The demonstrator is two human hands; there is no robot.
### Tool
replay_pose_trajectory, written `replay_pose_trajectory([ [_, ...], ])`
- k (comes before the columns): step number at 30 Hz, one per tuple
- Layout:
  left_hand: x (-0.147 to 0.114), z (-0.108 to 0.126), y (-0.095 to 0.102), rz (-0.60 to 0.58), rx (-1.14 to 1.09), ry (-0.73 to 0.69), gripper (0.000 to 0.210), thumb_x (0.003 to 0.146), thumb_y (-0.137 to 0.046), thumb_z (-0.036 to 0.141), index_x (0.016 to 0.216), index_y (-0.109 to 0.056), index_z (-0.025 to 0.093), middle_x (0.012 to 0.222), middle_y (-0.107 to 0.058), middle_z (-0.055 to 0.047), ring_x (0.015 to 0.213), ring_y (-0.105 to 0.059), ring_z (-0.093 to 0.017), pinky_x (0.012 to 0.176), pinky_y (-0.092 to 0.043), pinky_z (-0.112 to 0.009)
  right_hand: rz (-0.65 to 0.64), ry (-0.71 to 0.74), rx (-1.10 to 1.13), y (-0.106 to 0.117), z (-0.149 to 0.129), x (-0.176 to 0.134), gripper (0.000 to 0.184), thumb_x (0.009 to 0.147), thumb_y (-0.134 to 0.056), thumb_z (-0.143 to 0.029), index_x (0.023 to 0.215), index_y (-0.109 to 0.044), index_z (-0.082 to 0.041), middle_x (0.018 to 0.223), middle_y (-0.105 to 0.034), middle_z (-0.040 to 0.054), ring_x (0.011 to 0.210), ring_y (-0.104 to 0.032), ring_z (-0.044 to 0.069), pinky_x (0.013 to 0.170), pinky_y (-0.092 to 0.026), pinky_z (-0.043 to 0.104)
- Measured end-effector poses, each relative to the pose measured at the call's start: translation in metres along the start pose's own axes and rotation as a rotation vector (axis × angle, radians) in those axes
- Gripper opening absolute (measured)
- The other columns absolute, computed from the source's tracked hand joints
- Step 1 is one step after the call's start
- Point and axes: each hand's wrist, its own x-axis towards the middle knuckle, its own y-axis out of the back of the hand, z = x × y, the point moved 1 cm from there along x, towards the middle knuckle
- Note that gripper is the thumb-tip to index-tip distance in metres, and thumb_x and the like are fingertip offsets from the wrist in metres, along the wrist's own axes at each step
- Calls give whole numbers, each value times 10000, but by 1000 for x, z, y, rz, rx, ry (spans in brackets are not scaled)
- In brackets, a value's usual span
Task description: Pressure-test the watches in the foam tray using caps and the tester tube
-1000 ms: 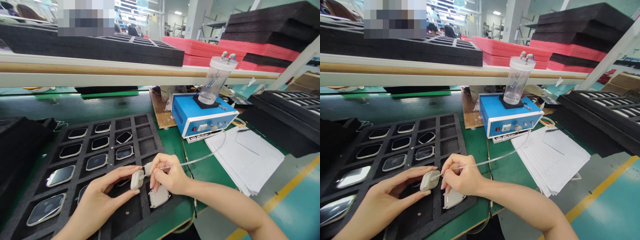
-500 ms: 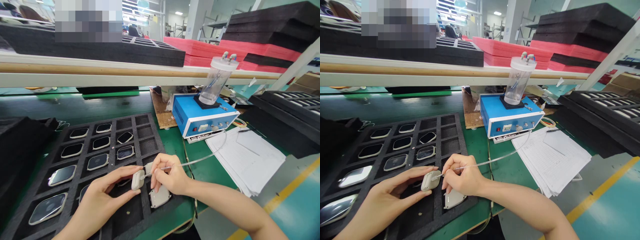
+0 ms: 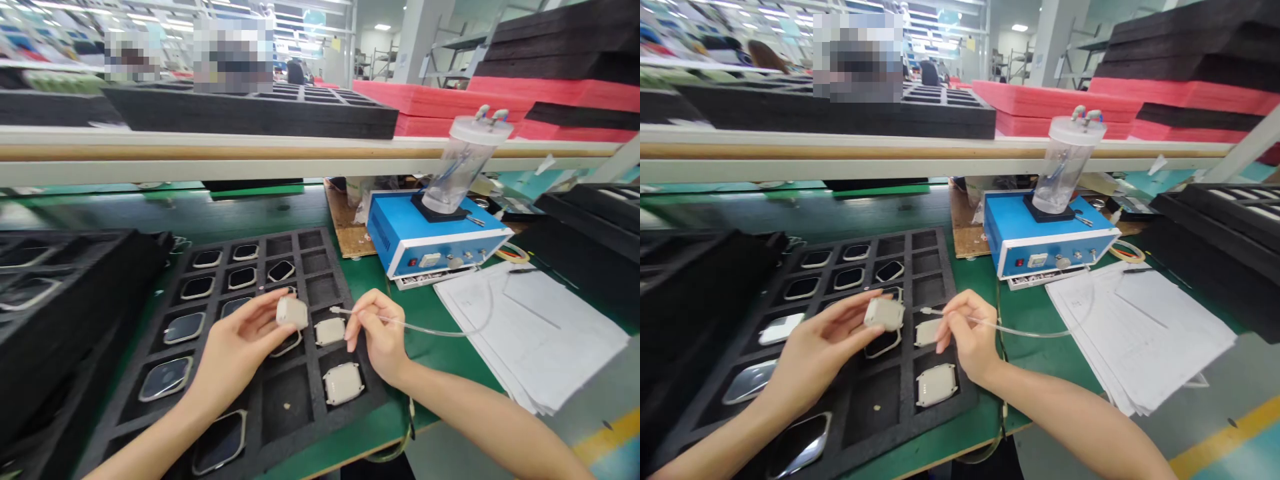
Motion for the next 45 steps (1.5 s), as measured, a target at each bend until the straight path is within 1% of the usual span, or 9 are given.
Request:
replay_pose_trajectory([
  [3,31,7,-8,2,27,-46,435,646,-764,336,1006,-612,145,1103,-699,-124,1034,-649,-279,943,-505,-415,-34,21,-20,1,1,-2,84,784,-552,-207,712,-546,-165,463,-614,-29,309,-512,85,329,-400,166],
  [9,70,-5,-29,-209,309,-197,318,623,-741,282,857,-585,133,911,-739,-104,846,-710,-233,808,-564,-381,-73,20,-59,1,-4,-4,92,785,-548,-217,708,-540,-166,462,-610,-25,305,-502,88,328,-394,176],
  [14,60,-1,-27,-231,658,-279,225,650,-705,230,866,-669,177,895,-730,-42,863,-677,-235,856,-505,-377,-86,2,-80,-1,-9,-2,71,755,-542,-184,686,-534,-167,455,-606,-28,305,-502,91,336,-399,185],
  [21,62,9,-33,-228,998,-290,267,664,-716,225,922,-742,161,964,-740,-120,965,-634,-325,871,-460,-419,-122,-13,-101,0,-8,-1,68,762,-536,-177,697,-546,-163,469,-611,-26,318,-518,93,348,-403,186],
  [27,68,7,-39,-356,1081,-315,294,752,-669,259,1041,-709,223,1016,-738,-36,927,-659,-204,852,-471,-276,-144,-10,-115,1,-7,-1,68,759,-550,-186,694,-554,-163,473,-623,-19,312,-515,97,348,-406,194],
  [32,41,35,-35,-355,1250,-322,179,786,-596,195,919,-715,175,1100,-679,-132,1070,-592,-301,921,-426,-407,-154,-34,-136,0,-9,-1,79,762,-553,-201,692,-550,-166,470,-615,-16,315,-514,102,346,-400,202],
  [34,22,45,-28,-309,1329,-263,189,825,-519,188,855,-698,132,976,-694,-182,964,-636,-343,834,-461,-467,-143,-47,-148,-1,-11,-1,85,760,-552,-205,684,-544,-167,467,-611,-15,316,-511,102,346,-398,206],
  [38,-7,46,-21,-329,1414,-144,103,733,-654,207,788,-671,121,840,-702,-180,808,-679,-371,712,-510,-463,-152,-77,-167,-3,-13,-2,77,741,-561,-200,675,-537,-169,464,-608,-14,318,-509,104,346,-394,209],
  [45,2,38,-24,-356,1290,-92,107,627,-732,108,725,-687,101,798,-717,-197,868,-670,-411,779,-501,-487,-156,-72,-171,-2,-13,-2,67,732,-556,-195,673,-534,-172,460,-609,-16,315,-510,107,341,-388,208],
])
